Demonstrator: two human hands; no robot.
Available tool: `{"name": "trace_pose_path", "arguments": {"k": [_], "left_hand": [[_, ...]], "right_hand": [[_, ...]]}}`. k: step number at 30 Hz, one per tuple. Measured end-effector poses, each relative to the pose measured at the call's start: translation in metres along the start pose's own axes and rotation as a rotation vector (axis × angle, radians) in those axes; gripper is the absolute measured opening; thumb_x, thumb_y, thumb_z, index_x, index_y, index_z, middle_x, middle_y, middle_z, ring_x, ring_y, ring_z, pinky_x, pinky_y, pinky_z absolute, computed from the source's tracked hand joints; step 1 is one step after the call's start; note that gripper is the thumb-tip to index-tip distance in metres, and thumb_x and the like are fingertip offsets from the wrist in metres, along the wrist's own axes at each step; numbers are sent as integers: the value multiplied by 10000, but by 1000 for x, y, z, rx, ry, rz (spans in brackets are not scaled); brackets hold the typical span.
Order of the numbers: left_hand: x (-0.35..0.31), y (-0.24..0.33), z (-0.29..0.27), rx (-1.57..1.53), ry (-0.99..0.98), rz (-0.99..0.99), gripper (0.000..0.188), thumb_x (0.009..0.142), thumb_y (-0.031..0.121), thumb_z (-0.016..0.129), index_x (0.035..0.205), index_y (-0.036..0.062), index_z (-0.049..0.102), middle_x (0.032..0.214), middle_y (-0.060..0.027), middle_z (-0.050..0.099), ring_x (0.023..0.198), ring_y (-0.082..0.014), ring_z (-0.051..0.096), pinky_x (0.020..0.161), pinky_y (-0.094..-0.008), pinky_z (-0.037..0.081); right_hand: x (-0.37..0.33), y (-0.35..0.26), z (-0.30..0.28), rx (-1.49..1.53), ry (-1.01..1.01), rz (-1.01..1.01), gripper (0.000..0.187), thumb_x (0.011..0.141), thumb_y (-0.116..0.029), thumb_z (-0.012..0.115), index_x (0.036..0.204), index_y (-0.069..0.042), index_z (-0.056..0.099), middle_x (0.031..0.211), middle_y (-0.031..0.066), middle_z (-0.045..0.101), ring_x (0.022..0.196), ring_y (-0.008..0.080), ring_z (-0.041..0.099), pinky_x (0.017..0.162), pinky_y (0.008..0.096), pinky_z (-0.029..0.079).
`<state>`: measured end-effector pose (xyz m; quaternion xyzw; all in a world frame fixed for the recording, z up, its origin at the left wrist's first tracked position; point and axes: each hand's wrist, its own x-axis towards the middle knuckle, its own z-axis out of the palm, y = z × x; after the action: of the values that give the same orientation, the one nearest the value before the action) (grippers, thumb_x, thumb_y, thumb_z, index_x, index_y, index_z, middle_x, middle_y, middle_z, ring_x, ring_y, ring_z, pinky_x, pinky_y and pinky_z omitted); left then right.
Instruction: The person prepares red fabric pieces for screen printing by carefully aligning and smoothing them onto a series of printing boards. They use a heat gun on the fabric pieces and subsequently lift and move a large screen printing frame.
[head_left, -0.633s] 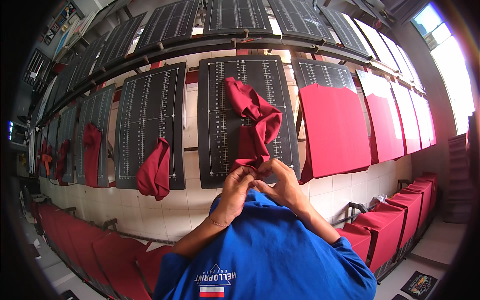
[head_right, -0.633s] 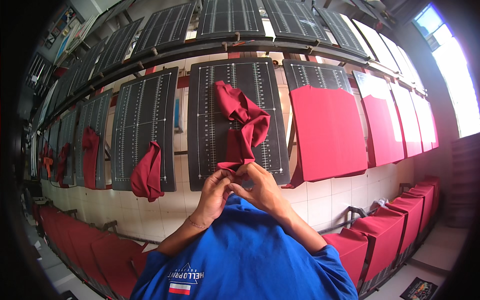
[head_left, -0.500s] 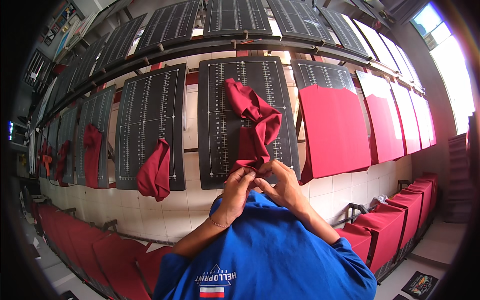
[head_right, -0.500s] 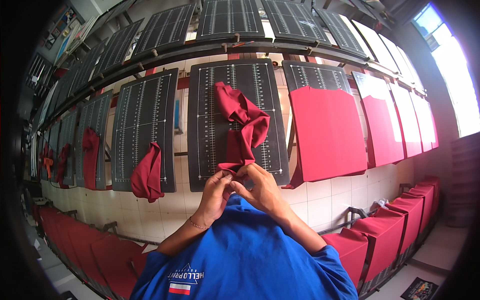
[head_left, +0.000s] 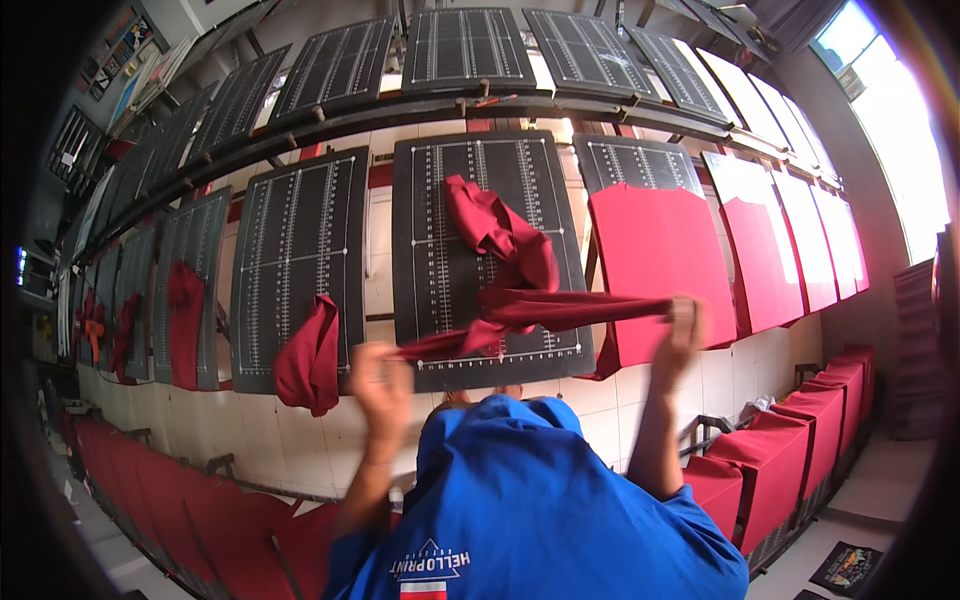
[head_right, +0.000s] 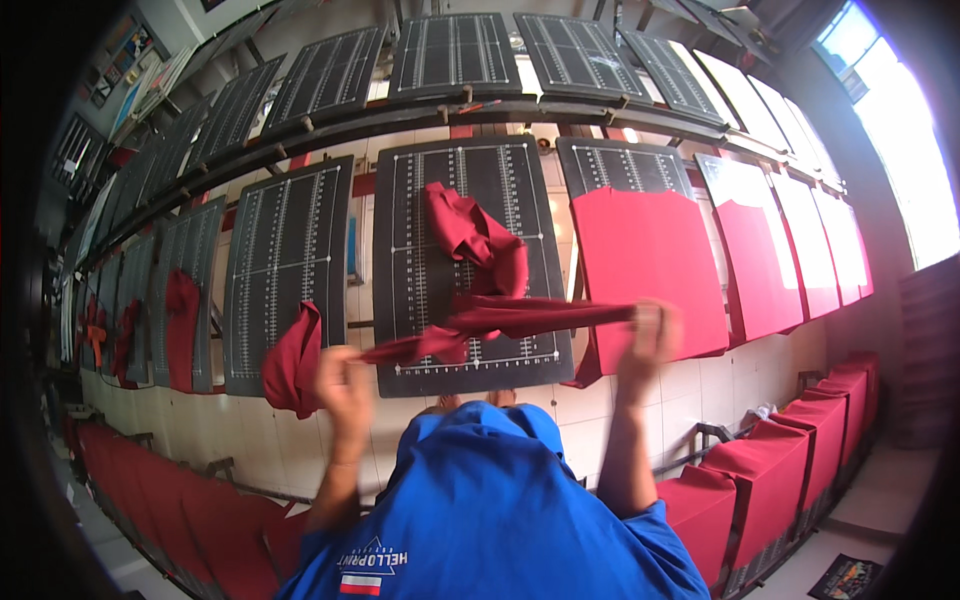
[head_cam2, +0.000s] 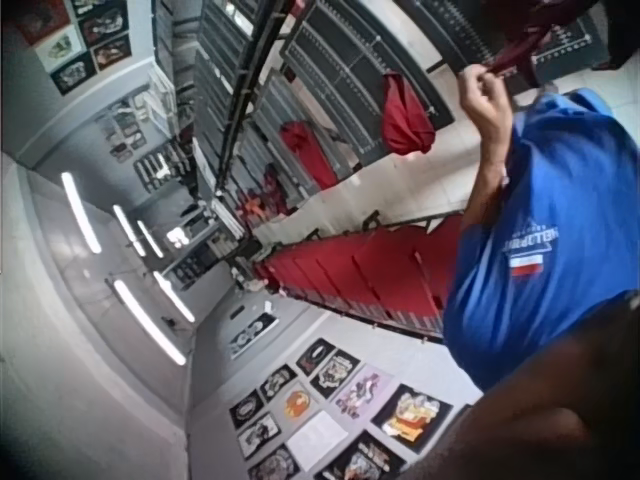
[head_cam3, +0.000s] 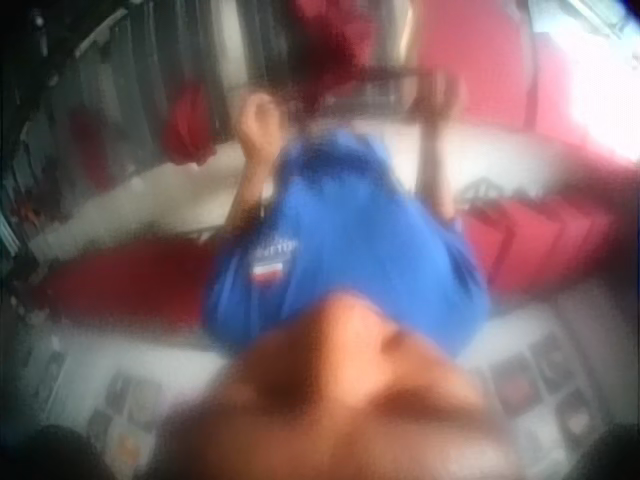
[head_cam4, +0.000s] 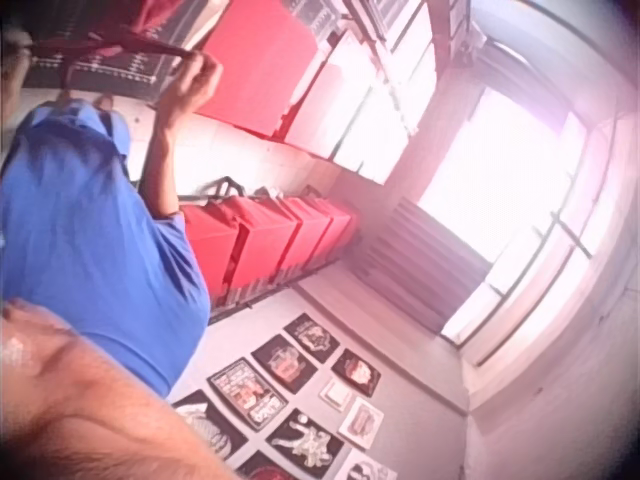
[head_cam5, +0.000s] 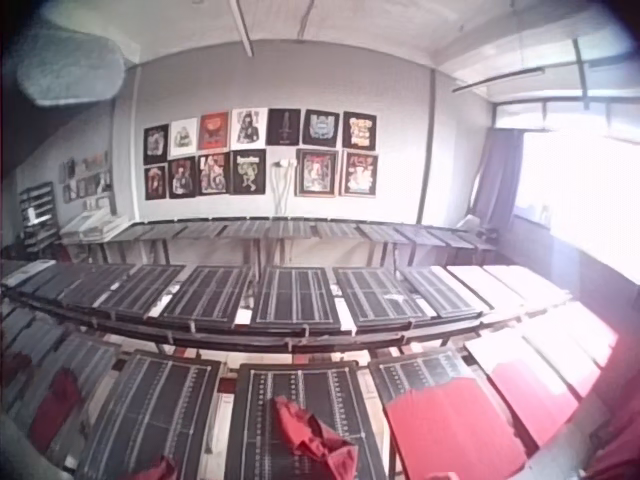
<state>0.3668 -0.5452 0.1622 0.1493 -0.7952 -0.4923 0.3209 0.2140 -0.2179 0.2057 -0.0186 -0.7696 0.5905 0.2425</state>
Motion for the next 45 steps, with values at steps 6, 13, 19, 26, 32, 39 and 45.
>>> {"name": "trace_pose_path", "arguments": {"k": [6, 13, 19, 26, 32, 39, 45], "left_hand": [[123, 63, -166, 536, 568, 517, 146, 974, -32, 502, 1040, -24, 632, 1017, -95, 646, 947, -219, 618, 894, -334, 480], [359, 90, -154, 897, 329, 608, 96, 935, 96, 613, 978, 9, 611, 975, -183, 674, 925, -393, 644, 815, -447, 518], [424, 159, -145, 863, 462, 599, 193, 942, 195, 597, 897, 10, 565, 890, -206, 653, 850, -448, 631, 716, -482, 510], [271, 187, -195, -818, 31, 476, 282, 1054, 233, 486, 1262, 62, 568, 1258, -153, 651, 1267, -239, 586, 946, -420, 578], [88, 97, -129, -754, 118, -28, 127, 1015, 208, 504, 1035, 85, 481, 835, -57, 555, 768, -187, 556, 782, -331, 497], [17, 28, -119, -322, 262, -258, 98, 1014, 172, 448, 1023, 76, 470, 822, -80, 557, 710, -145, 541, 701, -290, 479], [145, 67, -92, -223, 466, -101, 136, 1025, 173, 475, 1050, 45, 512, 990, -79, 551, 847, -149, 567, 784, -377, 591]], "right_hand": [[124, -61, -130, -1361, 784, -783, 252, 1024, -224, 536, 1039, -7, 663, 1025, 135, 664, 966, 321, 657, 830, 428, 536], [380, -34, -10, -628, 259, -566, 363, 1016, -330, 491, 1056, -22, 679, 1167, 189, 681, 1075, 391, 651, 938, 480, 489], [436, -98, 23, -944, 393, -793, 352, 1024, -313, 488, 1150, -44, 677, 1047, 178, 706, 964, 349, 692, 868, 469, 516], [277, -158, -131, -122, 391, -737, 215, 1002, -160, 610, 1167, -21, 624, 981, 73, 617, 852, 203, 608, 761, 321, 494], [105, -30, -109, 564, 52, -6, 169, 1082, -225, 496, 1073, -76, 573, 753, -22, 414, 629, 84, 430, 591, 236, 390], [37, 26, -124, 558, 105, 152, 101, 1084, -154, 505, 1108, -94, 582, 848, -38, 526, 722, 59, 502, 631, 228, 435], [165, 11, -79, 459, -60, -53, 243, 1074, -209, 506, 1216, -24, 574, 988, 80, 599, 929, 213, 608, 829, 391, 553]]}}
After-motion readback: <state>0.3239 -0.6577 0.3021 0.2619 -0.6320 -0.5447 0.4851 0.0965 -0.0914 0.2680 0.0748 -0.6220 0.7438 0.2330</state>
